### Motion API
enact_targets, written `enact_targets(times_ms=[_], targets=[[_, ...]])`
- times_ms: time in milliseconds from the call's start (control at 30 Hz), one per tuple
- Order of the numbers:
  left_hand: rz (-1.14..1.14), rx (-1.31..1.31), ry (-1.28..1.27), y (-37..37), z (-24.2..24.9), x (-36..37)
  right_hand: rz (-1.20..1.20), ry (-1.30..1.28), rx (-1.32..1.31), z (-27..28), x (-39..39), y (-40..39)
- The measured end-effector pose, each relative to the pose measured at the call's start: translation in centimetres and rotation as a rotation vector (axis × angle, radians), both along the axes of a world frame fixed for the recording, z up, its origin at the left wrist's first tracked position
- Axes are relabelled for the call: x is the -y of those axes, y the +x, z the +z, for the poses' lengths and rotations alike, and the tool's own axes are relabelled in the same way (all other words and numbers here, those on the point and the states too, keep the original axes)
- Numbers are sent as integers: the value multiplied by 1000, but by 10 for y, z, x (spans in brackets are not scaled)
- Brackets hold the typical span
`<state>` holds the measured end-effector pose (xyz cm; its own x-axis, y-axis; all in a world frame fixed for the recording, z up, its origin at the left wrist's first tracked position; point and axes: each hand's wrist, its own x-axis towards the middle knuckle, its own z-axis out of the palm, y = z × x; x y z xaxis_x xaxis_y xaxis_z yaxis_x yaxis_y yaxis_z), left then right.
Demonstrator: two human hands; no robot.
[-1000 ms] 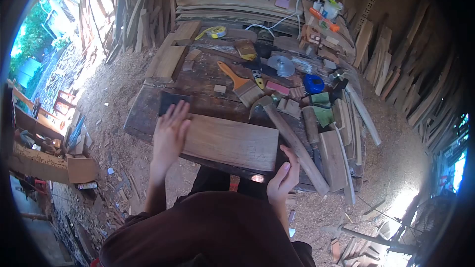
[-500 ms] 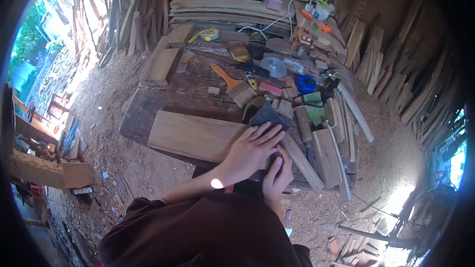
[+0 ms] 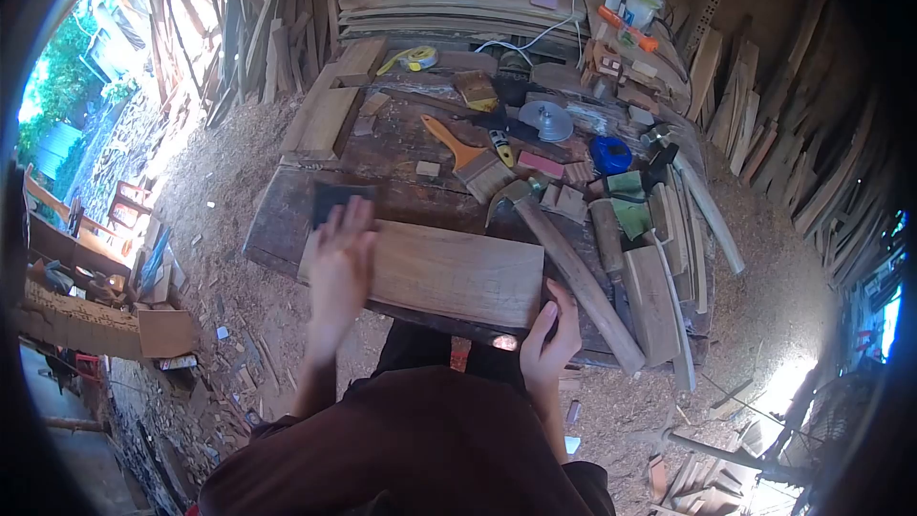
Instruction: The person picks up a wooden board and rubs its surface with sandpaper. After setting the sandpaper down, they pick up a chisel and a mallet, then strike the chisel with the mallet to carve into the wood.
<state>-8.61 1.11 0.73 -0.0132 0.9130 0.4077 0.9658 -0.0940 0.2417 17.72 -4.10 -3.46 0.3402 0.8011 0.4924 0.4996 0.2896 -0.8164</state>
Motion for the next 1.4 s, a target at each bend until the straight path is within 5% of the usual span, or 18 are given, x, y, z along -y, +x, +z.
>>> enact_targets(times_ms=[300, 367, 733, 1000, 1167, 1400], targets=[[-670, 199, 76, 155, -11, -7, -66, -32, 32, 3, 4, 0], [-671, 235, 29, 142, -4, -7, -52, -28, 20, 7, 3, 0], [133, 29, 26, -33, -2, -2, -15, -15, 16, 5, 1, -1], [-422, -40, -10, 125, -3, -14, -53, 2, 104, 10, 1, -2], [-744, 218, 37, 153, -9, -7, -69, -83, -11, 1, 5, 4], [-155, 57, 26, 9, 4, -1, -37, 22, 95, 5, 0, 0]])
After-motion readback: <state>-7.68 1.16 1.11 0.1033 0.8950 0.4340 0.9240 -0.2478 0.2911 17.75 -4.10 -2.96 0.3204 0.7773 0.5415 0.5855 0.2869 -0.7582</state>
